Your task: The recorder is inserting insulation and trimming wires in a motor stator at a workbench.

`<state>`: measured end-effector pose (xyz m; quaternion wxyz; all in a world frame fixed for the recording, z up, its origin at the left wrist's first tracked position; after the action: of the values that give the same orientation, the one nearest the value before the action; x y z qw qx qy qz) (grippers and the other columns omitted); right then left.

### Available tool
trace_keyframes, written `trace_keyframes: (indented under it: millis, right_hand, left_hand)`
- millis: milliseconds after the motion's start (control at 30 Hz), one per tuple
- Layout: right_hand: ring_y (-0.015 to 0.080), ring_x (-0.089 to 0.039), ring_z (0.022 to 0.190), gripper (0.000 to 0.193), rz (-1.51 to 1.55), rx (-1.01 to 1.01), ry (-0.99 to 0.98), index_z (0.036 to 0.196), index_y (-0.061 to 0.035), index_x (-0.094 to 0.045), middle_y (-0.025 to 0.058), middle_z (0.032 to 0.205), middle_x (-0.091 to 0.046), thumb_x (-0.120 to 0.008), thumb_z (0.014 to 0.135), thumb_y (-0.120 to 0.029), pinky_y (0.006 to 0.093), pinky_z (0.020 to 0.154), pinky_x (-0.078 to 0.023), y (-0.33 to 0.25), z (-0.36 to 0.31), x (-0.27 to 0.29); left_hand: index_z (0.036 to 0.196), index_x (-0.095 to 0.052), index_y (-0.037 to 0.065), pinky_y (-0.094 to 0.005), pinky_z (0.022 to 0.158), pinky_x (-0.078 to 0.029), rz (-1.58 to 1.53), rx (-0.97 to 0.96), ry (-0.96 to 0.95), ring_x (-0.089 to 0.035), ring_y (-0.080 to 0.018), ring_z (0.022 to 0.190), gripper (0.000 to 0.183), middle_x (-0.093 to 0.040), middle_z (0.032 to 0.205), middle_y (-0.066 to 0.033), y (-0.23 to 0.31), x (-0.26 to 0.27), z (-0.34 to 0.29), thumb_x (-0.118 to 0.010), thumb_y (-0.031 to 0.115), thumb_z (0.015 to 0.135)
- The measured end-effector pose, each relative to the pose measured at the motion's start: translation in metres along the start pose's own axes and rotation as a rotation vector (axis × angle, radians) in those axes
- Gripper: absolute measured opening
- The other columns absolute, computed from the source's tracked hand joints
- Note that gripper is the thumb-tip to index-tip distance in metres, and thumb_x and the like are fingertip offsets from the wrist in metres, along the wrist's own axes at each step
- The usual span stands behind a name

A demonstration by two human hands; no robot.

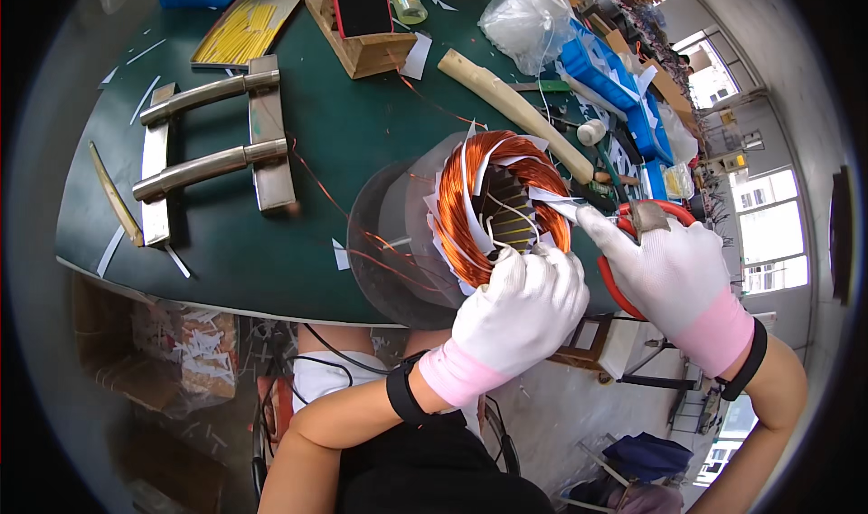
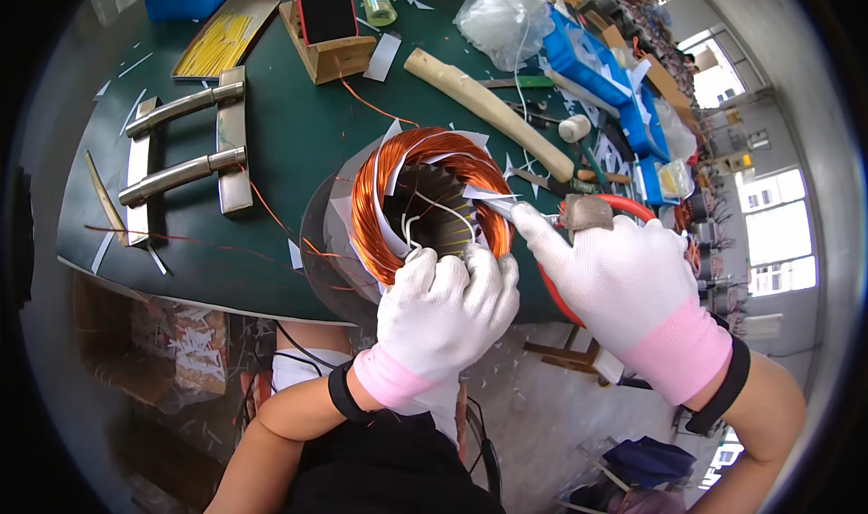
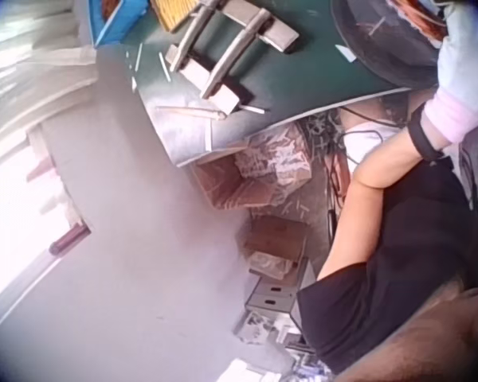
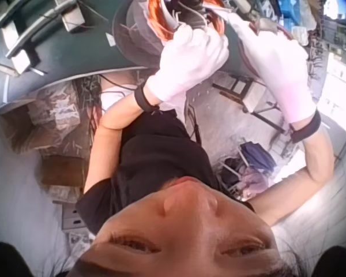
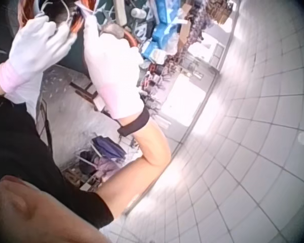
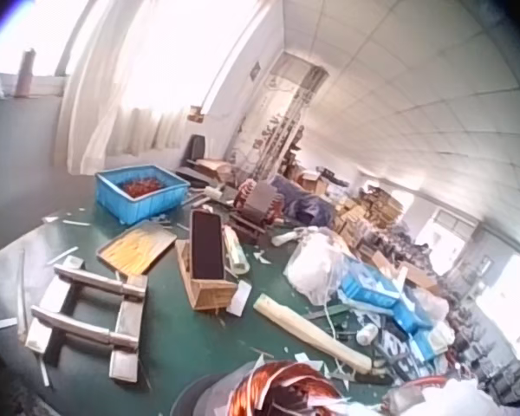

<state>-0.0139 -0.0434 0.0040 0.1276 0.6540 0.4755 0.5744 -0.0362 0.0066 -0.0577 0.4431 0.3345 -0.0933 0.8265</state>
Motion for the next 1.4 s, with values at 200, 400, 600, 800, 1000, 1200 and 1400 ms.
trace_keyframes:
  millis: [200,400,600,800,1000,1200,1400]
  right_hand:
    - [0.0215,-0.059,0.054,0.054,0.244,-0.115,0.051,0.135,-0.0222,-0.054,0.0089,0.073,-0.059,-0.062,0.082,-0.012,0.0353,0.046,-0.047,0.011,-0.013,0.002]
    - [0.0301,-0.058,0.051,0.056,0.573,-0.282,0.119,0.133,-0.0264,-0.057,0.0120,0.061,-0.056,-0.068,0.079,-0.018,0.0405,0.049,-0.047,0.019,-0.035,-0.008]
    - [0.0284,-0.056,0.052,0.060,0.525,-0.375,0.000,0.134,-0.0289,-0.056,0.0090,0.063,-0.055,-0.069,0.077,-0.019,0.0396,0.051,-0.046,0.002,-0.045,-0.023]
    - [0.0280,-0.058,0.057,0.059,0.489,-0.393,-0.008,0.133,-0.0271,-0.057,0.0106,0.083,-0.059,-0.070,0.076,-0.019,0.0386,0.051,-0.046,0.001,-0.045,-0.013]
    - [0.0270,-0.059,0.059,0.062,0.411,-0.384,-0.128,0.135,-0.0301,-0.054,0.0133,0.091,-0.059,-0.069,0.076,-0.019,0.0392,0.051,-0.047,-0.006,-0.043,-0.019]
    - [0.0231,-0.059,0.054,0.060,0.079,-0.162,-0.079,0.137,-0.0315,-0.052,0.0131,0.092,-0.060,-0.064,0.080,-0.013,0.0338,0.045,-0.048,0.000,-0.032,-0.011]
    - [0.0195,-0.059,0.055,0.054,0.083,-0.072,-0.088,0.134,-0.0251,-0.054,0.0078,0.085,-0.057,-0.061,0.082,-0.012,0.0298,0.044,-0.046,0.004,0.000,0.007]
  left_hand:
    - [0.093,-0.066,0.008,-0.0330,0.065,-0.044,-0.115,-0.087,-0.064,-0.049,-0.0179,0.067,0.028,-0.058,0.085,-0.0052,-0.010,0.006,-0.001,-0.064,0.019,0.067]
    - [0.097,-0.064,0.009,-0.0381,0.084,-0.048,-0.084,0.224,0.006,-0.053,-0.0249,0.093,0.028,-0.056,0.096,-0.0084,-0.007,0.024,0.012,-0.063,0.011,0.070]
    - [0.113,-0.057,0.007,-0.0314,0.064,-0.045,-0.096,0.301,-0.169,-0.056,-0.0175,0.076,0.037,-0.061,0.107,-0.0094,-0.014,0.004,0.008,-0.059,0.013,0.076]
    - [0.099,-0.058,0.004,-0.0327,0.051,-0.042,-0.050,0.376,-0.325,-0.055,-0.0182,0.064,0.025,-0.058,0.074,-0.0065,-0.027,-0.003,0.010,-0.061,0.012,0.075]
    - [0.098,-0.059,0.000,-0.0323,0.049,-0.040,-0.075,0.246,-0.226,-0.054,-0.0179,0.062,0.027,-0.052,0.066,-0.0040,-0.019,-0.008,0.004,-0.061,0.011,0.073]
    - [0.101,-0.059,-0.002,-0.0316,0.051,-0.040,-0.076,0.133,-0.209,-0.054,-0.0175,0.063,0.030,-0.052,0.067,-0.0037,-0.017,-0.003,0.007,-0.060,0.012,0.074]
    - [0.100,-0.059,-0.002,-0.0324,0.052,-0.038,-0.117,0.108,-0.238,-0.054,-0.0175,0.065,0.029,-0.053,0.069,-0.0037,-0.020,-0.004,0.008,-0.058,0.014,0.076]
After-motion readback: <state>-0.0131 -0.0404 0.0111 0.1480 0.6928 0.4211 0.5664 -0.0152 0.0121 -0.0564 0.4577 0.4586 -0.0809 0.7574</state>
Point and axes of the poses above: each hand's wrist, its own z-axis towards the middle knuckle, its own x-axis out of the back of the hand, y = z × x, the point moved 9 cm from there along z, towards the middle knuckle
